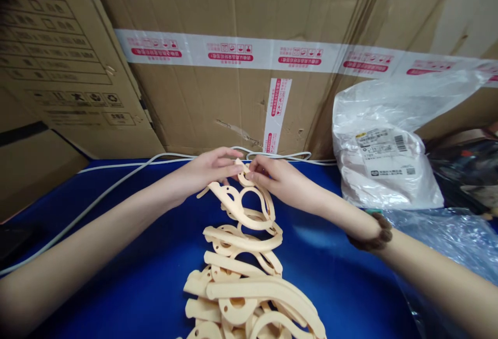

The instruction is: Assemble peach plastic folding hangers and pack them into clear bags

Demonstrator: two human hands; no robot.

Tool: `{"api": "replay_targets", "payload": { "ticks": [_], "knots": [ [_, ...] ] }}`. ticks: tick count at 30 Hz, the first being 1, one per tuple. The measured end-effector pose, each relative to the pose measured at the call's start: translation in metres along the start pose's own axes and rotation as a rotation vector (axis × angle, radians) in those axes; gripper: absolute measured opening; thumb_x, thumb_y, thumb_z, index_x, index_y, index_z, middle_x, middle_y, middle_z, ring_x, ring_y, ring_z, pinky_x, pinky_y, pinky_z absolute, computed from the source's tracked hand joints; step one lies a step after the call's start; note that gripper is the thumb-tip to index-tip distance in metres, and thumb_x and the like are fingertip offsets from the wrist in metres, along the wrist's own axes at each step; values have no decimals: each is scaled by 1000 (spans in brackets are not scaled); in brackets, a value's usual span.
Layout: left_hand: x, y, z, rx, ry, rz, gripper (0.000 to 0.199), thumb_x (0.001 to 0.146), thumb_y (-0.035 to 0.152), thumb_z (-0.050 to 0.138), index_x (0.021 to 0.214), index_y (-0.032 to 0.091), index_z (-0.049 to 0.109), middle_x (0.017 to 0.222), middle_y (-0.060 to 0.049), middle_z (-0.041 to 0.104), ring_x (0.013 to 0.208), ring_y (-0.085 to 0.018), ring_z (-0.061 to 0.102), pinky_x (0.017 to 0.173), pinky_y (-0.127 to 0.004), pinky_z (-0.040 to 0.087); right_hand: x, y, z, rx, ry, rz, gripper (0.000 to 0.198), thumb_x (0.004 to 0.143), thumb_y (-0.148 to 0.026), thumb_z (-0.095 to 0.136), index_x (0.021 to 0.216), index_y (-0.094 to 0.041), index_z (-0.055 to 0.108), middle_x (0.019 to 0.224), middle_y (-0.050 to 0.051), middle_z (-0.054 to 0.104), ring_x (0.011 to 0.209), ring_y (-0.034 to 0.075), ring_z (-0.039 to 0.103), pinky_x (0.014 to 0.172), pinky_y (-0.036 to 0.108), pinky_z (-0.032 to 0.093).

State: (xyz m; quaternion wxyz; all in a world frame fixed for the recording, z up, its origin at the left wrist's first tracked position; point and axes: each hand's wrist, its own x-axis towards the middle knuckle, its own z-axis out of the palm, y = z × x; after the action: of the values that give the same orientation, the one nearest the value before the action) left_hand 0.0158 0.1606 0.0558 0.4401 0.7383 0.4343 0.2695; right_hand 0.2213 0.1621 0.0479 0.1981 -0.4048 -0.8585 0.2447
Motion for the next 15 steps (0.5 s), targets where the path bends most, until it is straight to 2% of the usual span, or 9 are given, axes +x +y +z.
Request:
{"api": "replay_targets", "payload": {
  "ticks": [2, 4, 7, 11, 13, 15],
  "knots": [
    [2, 2, 1, -147, 16, -31, 37, 91, 34, 51, 121, 12, 51, 100, -9, 68, 76, -12, 62, 69, -25, 47, 1, -4, -5, 21, 67, -13, 22, 96, -41, 46, 95, -20, 52, 82, 2, 64, 72, 15, 57, 63, 25, 42],
    [4, 2, 2, -249, 25, -41, 29, 90, 30, 52, 109, 10, 60, 96, -9, 68, 78, -12, 62, 73, -25, 47, 2, -10, -8, 0, 117, -30, 19, 96, -39, 45, 96, -20, 52, 83, 2, 65, 74, 15, 58, 64, 26, 42],
    [6, 2, 2, -327, 70, -34, 21, 89, 28, 54, 89, 10, 65, 81, -5, 64, 72, -10, 58, 69, -22, 45, 5, -21, -10, -108, 197, -47, 16, 97, -34, 43, 96, -20, 51, 84, 4, 65, 74, 16, 59, 66, 27, 42],
    [3, 6, -1, -326, 202, -24, 29, 94, 34, 46, 84, 12, 63, 68, 1, 55, 58, -8, 47, 56, -20, 37, 8, -32, -11, -498, 295, -56, 20, 99, -30, 37, 99, -16, 51, 96, 10, 64, 75, 19, 61, 61, 28, 38],
    [0, 10, -4, -296, 237, -30, 30, 96, 34, 42, 84, 14, 61, 60, 4, 48, 49, -8, 41, 49, -20, 31, 8, -36, -13, -716, 292, -46, 25, 101, -31, 34, 101, -15, 53, 98, 11, 63, 69, 19, 61, 53, 28, 32],
    [-4, 15, -7, -266, 228, -37, 28, 96, 32, 42, 78, 17, 57, 53, 7, 40, 44, -8, 35, 46, -21, 26, 8, -38, -15, -842, 235, -55, 24, 100, -29, 34, 101, -16, 55, 93, 10, 65, 62, 16, 59, 49, 28, 26]
  ]
}}
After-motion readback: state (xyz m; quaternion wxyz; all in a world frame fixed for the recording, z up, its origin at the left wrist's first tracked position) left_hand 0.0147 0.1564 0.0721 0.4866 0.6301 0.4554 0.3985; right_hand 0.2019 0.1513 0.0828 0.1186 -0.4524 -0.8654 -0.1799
